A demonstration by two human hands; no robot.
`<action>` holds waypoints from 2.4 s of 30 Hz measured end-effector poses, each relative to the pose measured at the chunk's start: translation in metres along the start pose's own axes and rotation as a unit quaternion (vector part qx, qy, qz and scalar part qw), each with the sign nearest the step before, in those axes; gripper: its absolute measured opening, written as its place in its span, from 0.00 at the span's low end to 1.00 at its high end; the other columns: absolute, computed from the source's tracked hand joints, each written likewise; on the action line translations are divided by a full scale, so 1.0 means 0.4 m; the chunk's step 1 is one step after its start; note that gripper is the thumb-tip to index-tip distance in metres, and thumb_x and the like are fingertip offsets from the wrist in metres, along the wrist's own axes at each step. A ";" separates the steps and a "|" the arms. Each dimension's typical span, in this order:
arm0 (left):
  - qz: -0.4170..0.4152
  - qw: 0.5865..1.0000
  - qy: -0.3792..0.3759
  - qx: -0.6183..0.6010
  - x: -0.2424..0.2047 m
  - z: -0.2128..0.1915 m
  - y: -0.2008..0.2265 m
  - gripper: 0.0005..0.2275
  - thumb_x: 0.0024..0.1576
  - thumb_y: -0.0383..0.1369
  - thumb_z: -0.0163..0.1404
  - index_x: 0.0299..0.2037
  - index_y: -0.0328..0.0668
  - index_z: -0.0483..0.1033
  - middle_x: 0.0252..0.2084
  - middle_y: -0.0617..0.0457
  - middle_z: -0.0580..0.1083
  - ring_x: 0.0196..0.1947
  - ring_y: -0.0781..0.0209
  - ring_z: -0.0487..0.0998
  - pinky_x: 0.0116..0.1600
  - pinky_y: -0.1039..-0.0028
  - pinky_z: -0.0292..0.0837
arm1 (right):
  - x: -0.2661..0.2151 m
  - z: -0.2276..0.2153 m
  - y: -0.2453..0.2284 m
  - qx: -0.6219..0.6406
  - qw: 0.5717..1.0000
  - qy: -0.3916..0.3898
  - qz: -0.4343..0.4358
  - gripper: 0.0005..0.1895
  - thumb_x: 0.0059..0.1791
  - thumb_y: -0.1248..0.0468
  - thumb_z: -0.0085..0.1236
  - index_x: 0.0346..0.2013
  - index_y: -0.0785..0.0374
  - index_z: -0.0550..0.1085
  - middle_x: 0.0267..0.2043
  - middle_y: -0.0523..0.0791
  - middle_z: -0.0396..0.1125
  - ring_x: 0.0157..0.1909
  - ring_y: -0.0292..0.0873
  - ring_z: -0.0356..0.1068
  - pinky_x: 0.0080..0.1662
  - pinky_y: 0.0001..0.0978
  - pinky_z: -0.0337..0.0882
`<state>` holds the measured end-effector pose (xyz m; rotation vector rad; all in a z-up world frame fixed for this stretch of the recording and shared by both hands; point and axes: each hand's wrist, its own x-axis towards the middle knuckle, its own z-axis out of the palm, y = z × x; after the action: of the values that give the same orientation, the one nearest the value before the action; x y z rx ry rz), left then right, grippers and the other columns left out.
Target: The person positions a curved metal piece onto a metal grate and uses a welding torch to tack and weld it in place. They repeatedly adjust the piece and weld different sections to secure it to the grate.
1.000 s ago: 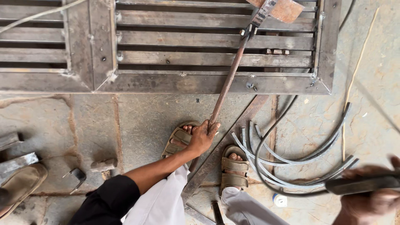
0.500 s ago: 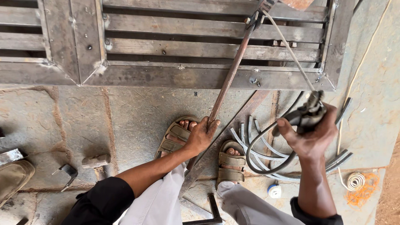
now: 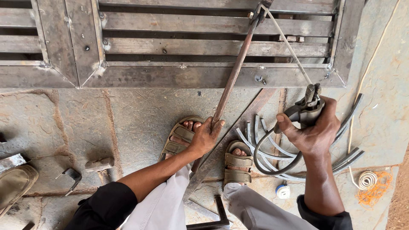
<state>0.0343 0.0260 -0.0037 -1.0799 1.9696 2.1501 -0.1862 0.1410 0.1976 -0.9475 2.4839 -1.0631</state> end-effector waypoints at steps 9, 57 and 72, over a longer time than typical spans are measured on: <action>0.040 0.999 0.029 0.024 -0.004 0.004 0.001 0.20 0.64 0.49 0.47 0.41 0.35 0.71 0.18 0.54 0.67 0.17 0.65 0.67 0.25 0.68 0.65 | 0.021 0.001 0.005 -0.168 0.984 -0.009 -0.059 0.33 0.45 0.56 0.77 0.48 0.71 0.64 0.30 0.46 0.74 0.27 0.39 0.73 0.34 0.31 0.74; -0.004 1.000 -0.005 0.016 0.000 -0.001 0.004 0.21 0.65 0.48 0.45 0.40 0.32 0.70 0.15 0.50 0.67 0.14 0.62 0.69 0.22 0.65 0.64 | -0.003 -0.012 0.012 -0.011 0.999 0.031 0.002 0.34 0.48 0.51 0.77 0.44 0.68 0.60 0.27 0.43 0.68 0.29 0.28 0.62 0.32 0.19 0.65; -0.036 0.999 0.013 -0.014 -0.007 -0.010 0.046 0.16 0.62 0.45 0.49 0.44 0.37 0.75 0.20 0.42 0.70 0.22 0.49 0.73 0.31 0.59 0.70 | 0.001 -0.012 0.014 0.024 0.999 0.021 -0.019 0.33 0.51 0.53 0.77 0.48 0.69 0.61 0.32 0.44 0.70 0.34 0.30 0.68 0.38 0.20 0.69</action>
<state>0.0299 0.0201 0.0138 -1.1718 1.8848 2.1444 -0.1915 0.1461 0.1970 -0.9720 2.4718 -1.1604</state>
